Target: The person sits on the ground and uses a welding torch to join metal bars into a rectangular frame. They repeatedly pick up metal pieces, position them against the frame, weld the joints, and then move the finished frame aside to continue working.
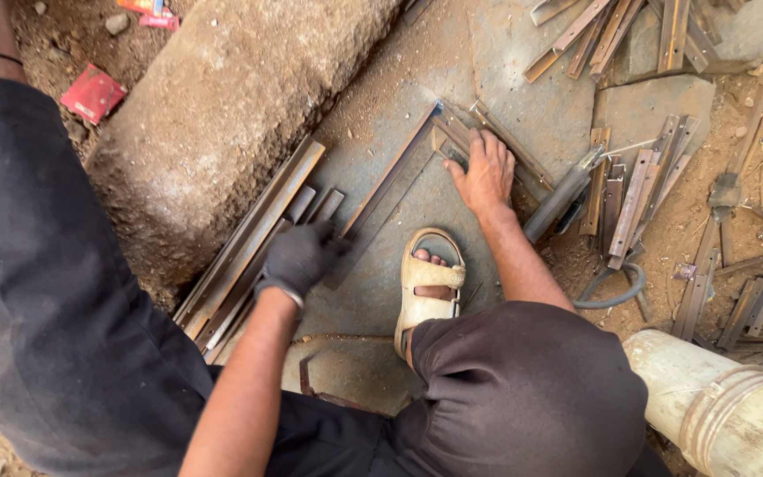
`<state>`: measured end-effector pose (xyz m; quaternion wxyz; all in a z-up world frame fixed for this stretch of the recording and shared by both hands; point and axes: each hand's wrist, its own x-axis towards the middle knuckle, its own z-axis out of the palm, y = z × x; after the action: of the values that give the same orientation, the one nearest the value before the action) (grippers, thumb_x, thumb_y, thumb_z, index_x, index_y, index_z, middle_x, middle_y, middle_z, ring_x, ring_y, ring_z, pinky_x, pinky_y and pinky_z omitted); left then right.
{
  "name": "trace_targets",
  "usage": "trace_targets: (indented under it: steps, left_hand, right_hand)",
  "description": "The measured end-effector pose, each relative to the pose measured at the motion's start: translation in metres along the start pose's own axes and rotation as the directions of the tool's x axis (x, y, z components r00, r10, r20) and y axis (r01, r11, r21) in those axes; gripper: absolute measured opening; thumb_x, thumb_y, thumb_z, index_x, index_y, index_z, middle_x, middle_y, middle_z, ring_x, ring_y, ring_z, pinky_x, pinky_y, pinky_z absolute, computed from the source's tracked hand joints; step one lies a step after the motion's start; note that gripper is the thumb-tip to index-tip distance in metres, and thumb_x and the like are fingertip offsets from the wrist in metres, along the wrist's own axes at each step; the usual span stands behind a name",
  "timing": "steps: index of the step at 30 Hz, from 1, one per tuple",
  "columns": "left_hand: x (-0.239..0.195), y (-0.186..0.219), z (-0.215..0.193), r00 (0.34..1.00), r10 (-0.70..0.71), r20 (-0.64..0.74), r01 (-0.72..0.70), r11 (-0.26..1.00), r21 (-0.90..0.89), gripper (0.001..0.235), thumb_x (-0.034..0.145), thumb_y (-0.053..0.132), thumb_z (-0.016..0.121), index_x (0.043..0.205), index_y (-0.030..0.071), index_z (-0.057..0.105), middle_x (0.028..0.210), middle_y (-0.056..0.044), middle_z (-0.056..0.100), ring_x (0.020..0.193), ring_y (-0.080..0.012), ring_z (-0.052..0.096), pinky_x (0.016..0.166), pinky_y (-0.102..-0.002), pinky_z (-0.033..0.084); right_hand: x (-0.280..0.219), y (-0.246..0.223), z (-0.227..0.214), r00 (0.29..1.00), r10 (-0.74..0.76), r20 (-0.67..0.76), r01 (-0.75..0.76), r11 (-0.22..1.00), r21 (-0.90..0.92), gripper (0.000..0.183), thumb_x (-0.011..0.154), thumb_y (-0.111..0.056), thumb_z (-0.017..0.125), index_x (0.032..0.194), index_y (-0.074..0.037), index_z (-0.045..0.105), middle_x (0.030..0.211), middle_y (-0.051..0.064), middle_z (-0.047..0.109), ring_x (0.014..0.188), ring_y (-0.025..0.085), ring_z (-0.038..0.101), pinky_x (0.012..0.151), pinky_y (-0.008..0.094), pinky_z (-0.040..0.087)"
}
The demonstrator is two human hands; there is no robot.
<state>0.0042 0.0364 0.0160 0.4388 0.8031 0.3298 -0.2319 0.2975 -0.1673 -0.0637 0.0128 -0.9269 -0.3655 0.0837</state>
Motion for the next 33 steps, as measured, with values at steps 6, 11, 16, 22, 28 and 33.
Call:
trace_targets:
  steps: [6,11,16,22,28,33]
  left_hand:
    - [0.004,-0.015,-0.006,0.997,0.035,-0.069,-0.047,0.983,-0.177,0.036,0.085,0.042,0.071,0.108,0.015,0.078,0.094,-0.019,0.076,0.088,-0.0369,0.073,0.084,-0.048,0.055]
    - [-0.001,-0.009,0.001,0.997,0.071,-0.023,-0.071,0.997,-0.031,0.034,0.088,0.043,0.069,0.103,0.015,0.080,0.095,-0.017,0.076,0.091,-0.0385,0.072,0.086,-0.050,0.055]
    - [-0.001,-0.004,0.005,0.998,0.049,0.029,-0.052,0.992,0.114,0.041,0.088,0.051,0.067,0.108,0.017,0.078,0.097,-0.017,0.075,0.091,-0.0388,0.072,0.084,-0.052,0.057]
    - [0.002,-0.007,0.012,0.998,0.063,0.022,-0.066,0.987,0.145,0.043,0.088,0.053,0.066,0.111,0.018,0.077,0.099,-0.016,0.076,0.090,-0.0388,0.073,0.083,-0.051,0.057]
    - [0.004,-0.009,0.015,0.998,0.057,0.024,-0.060,0.989,0.133,0.044,0.089,0.053,0.065,0.111,0.017,0.077,0.098,-0.016,0.076,0.090,-0.0390,0.073,0.082,-0.051,0.057]
    - [0.003,-0.006,0.009,0.995,0.098,0.012,-0.099,0.990,0.100,0.041,0.089,0.051,0.064,0.107,0.016,0.076,0.094,-0.018,0.075,0.090,-0.0383,0.072,0.082,-0.051,0.054]
  right_hand:
    - [-0.003,0.003,0.001,0.999,0.009,0.035,-0.009,1.000,0.016,0.077,0.088,-0.040,0.082,0.146,0.001,0.052,0.141,0.019,0.054,0.128,0.036,0.050,0.106,0.051,0.040]
    - [-0.004,0.003,0.000,1.000,0.007,0.022,-0.007,1.000,0.010,0.077,0.087,-0.041,0.082,0.145,0.001,0.053,0.139,0.018,0.055,0.128,0.036,0.052,0.105,0.052,0.041]
    - [0.000,0.000,0.001,0.998,0.018,0.053,-0.016,1.000,-0.025,0.079,0.088,-0.041,0.081,0.146,0.002,0.049,0.139,0.019,0.054,0.126,0.036,0.052,0.103,0.051,0.043]
    - [0.000,0.002,0.004,0.996,0.042,0.076,-0.041,0.999,-0.009,0.078,0.089,-0.041,0.080,0.147,0.001,0.048,0.140,0.018,0.053,0.128,0.036,0.052,0.104,0.050,0.045]
    - [0.000,0.000,0.000,0.995,0.047,0.085,-0.046,0.999,-0.011,0.078,0.089,-0.041,0.079,0.147,0.001,0.047,0.140,0.018,0.053,0.129,0.036,0.052,0.105,0.049,0.045]
    - [-0.005,-0.022,-0.029,0.984,-0.053,-0.170,0.036,0.994,-0.105,0.078,0.078,-0.045,0.080,0.136,0.001,0.054,0.129,0.023,0.057,0.118,0.037,0.055,0.100,0.054,0.046]
